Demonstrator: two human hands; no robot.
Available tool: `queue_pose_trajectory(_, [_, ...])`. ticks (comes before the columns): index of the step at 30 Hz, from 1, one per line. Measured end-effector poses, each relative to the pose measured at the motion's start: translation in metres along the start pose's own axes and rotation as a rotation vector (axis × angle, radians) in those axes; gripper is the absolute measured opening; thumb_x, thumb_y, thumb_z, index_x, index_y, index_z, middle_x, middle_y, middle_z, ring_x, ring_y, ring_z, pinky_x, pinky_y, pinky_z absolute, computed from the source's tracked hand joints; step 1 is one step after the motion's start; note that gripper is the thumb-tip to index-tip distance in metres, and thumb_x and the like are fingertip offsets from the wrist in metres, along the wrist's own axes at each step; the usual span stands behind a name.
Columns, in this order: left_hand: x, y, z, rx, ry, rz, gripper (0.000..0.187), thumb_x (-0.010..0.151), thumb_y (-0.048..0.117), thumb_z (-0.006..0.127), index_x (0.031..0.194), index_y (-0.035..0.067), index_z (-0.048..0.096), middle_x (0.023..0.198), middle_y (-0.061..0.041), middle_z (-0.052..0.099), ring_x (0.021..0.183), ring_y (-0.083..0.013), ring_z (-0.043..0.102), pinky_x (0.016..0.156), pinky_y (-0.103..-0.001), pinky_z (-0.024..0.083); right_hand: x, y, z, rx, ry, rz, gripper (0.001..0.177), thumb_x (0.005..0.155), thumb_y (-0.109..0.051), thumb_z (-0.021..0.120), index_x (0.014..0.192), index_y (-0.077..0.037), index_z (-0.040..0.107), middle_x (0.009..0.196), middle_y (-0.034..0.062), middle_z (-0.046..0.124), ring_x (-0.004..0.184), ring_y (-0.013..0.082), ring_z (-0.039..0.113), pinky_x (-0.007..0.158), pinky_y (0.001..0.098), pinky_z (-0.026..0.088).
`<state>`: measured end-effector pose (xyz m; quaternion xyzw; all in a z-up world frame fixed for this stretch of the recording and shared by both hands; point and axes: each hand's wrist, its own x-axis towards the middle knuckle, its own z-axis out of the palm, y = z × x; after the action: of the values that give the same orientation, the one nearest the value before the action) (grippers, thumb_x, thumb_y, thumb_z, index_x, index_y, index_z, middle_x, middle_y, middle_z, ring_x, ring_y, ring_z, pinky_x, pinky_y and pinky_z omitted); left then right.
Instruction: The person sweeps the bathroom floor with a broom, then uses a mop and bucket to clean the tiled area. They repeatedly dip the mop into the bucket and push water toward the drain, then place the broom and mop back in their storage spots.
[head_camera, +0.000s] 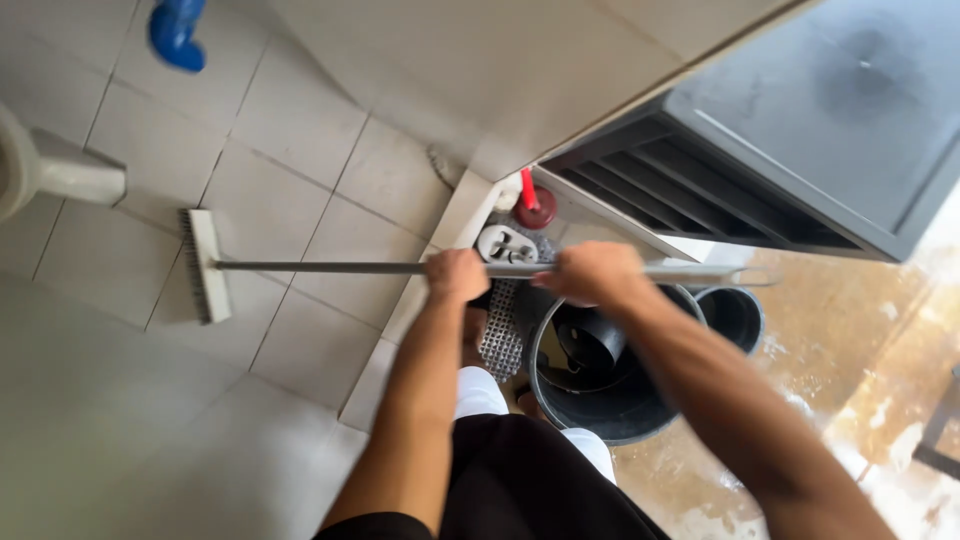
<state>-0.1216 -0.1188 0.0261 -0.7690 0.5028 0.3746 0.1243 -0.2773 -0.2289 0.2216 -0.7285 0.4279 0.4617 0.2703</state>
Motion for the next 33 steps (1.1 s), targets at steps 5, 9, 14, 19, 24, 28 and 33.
queue_pose_trajectory(5, [0.000,0.120,-0.018,-0.123,-0.032,0.182,0.024,0.083,0.019,0.062,0.098,0.010,0.079,0.106,-0.021,0.075,0.104,-0.0368,0.072,0.089,-0.048,0.056,-0.023,0.106,0.006,-0.043,0.054,0.187,0.070,0.088,-0.082,0.045,0.130,-0.032,0.072,0.118,0.0068,0.074,0.112,0.0265,0.070,0.092,0.0424,0.058])
queue_pose_trajectory(9, [-0.009,0.190,-0.026,-0.112,-0.068,0.273,0.025,0.084,0.016,0.060,0.098,0.009,0.080,0.106,-0.021,0.076,0.103,-0.0371,0.074,0.087,-0.047,0.059,-0.060,0.161,-0.001,-0.024,0.018,0.334,0.074,0.086,-0.085,0.044,0.136,-0.037,0.068,0.116,0.0056,0.077,0.110,0.0243,0.074,0.091,0.0405,0.061])
queue_pose_trajectory(14, [-0.032,0.240,-0.028,-0.195,-0.052,0.337,0.025,0.085,0.018,0.060,0.098,0.008,0.080,0.105,-0.023,0.075,0.102,-0.0391,0.074,0.089,-0.048,0.057,-0.068,0.229,0.032,-0.109,0.004,0.391,0.073,0.086,-0.085,0.042,0.133,-0.037,0.071,0.096,0.0019,0.078,0.086,0.0139,0.078,0.067,0.0295,0.061])
queue_pose_trajectory(19, [-0.039,0.222,-0.035,-0.171,-0.075,0.367,0.026,0.085,0.019,0.061,0.100,0.009,0.080,0.104,-0.020,0.076,0.101,-0.0383,0.074,0.090,-0.047,0.056,-0.080,0.206,0.029,-0.105,0.089,0.346,0.070,0.085,-0.084,0.043,0.127,-0.037,0.073,0.091,0.0024,0.079,0.084,0.0172,0.077,0.068,0.0327,0.061])
queue_pose_trajectory(24, [-0.017,0.112,-0.034,-0.064,-0.123,0.266,0.027,0.081,0.023,0.067,0.103,0.012,0.078,0.105,-0.015,0.075,0.102,-0.0332,0.072,0.088,-0.047,0.056,-0.049,0.103,0.012,-0.030,0.100,0.198,0.071,0.089,-0.083,0.043,0.116,-0.027,0.077,0.095,0.0084,0.078,0.092,0.0263,0.075,0.080,0.0426,0.060])
queue_pose_trajectory(28, [0.003,-0.001,-0.031,-0.024,0.016,0.089,0.022,0.086,0.026,0.069,0.098,0.010,0.078,0.102,-0.018,0.075,0.099,-0.0363,0.072,0.089,-0.048,0.056,-0.006,0.012,0.010,-0.014,0.161,-0.045,0.062,0.097,-0.071,0.042,0.114,-0.020,0.074,0.096,0.0090,0.076,0.091,0.0277,0.074,0.079,0.0440,0.059])
queue_pose_trajectory(33, [0.008,-0.115,-0.011,0.082,0.044,0.005,0.017,0.082,0.024,0.073,0.094,0.013,0.078,0.098,-0.016,0.076,0.098,-0.0329,0.074,0.090,-0.046,0.056,0.018,-0.063,0.014,-0.011,0.158,-0.192,0.055,0.104,-0.059,0.039,0.116,-0.015,0.070,0.091,0.0111,0.076,0.083,0.0277,0.076,0.074,0.0432,0.062])
